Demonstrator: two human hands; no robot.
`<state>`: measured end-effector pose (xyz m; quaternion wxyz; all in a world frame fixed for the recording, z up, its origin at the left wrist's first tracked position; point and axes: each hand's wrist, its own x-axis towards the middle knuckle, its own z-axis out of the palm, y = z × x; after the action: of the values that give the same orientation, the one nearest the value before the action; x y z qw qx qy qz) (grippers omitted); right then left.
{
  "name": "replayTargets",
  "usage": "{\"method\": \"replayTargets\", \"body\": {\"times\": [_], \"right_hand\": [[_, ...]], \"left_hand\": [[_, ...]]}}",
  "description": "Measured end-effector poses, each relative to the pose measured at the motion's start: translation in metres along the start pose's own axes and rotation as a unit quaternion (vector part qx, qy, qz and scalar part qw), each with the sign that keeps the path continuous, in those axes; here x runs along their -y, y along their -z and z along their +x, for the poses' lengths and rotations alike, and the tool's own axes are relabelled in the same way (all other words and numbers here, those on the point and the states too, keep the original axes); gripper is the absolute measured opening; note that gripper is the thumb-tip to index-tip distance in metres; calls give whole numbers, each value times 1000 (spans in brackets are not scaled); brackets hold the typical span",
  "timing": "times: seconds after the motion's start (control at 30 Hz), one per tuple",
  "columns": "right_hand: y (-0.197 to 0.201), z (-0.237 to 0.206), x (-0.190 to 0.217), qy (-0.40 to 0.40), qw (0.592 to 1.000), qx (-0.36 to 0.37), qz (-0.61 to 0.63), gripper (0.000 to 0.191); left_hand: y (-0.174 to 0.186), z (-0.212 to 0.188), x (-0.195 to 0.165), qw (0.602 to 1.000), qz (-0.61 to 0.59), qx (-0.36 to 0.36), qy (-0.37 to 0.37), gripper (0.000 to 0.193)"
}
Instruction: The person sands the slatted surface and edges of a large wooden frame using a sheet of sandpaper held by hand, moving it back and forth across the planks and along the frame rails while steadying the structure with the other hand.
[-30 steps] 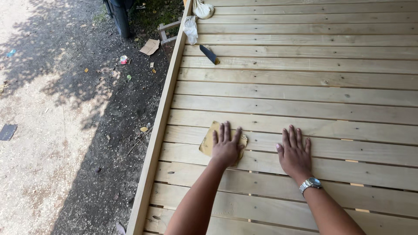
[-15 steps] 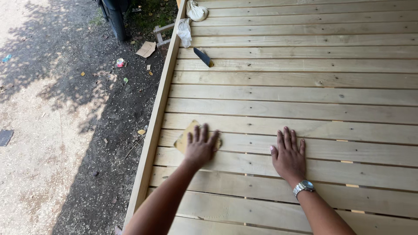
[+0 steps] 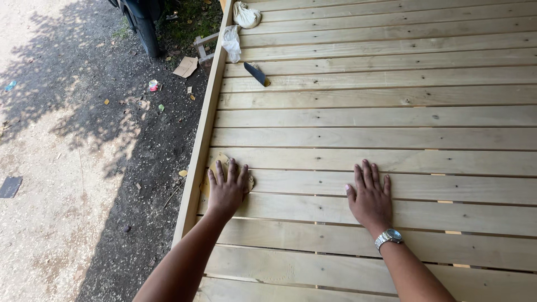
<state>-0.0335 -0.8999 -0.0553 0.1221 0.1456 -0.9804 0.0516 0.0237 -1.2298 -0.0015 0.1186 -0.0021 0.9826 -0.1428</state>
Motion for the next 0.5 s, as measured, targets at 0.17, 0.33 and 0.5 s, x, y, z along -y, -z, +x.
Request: {"method": "replayTargets", "body": {"times": [0.17, 0.33, 0.5], "right_hand": [[-3, 1, 0, -1, 1000, -9, -2, 66], [-5, -2, 2, 1, 1000, -14, 8, 66], [-3, -3, 5, 4, 1000, -17, 19, 66]], "left_hand": [[6, 21, -85, 993, -90, -52, -50, 73], [18, 27, -128, 978, -131, -137, -83, 67], [10, 3, -46, 966, -219, 98, 96, 72]]}}
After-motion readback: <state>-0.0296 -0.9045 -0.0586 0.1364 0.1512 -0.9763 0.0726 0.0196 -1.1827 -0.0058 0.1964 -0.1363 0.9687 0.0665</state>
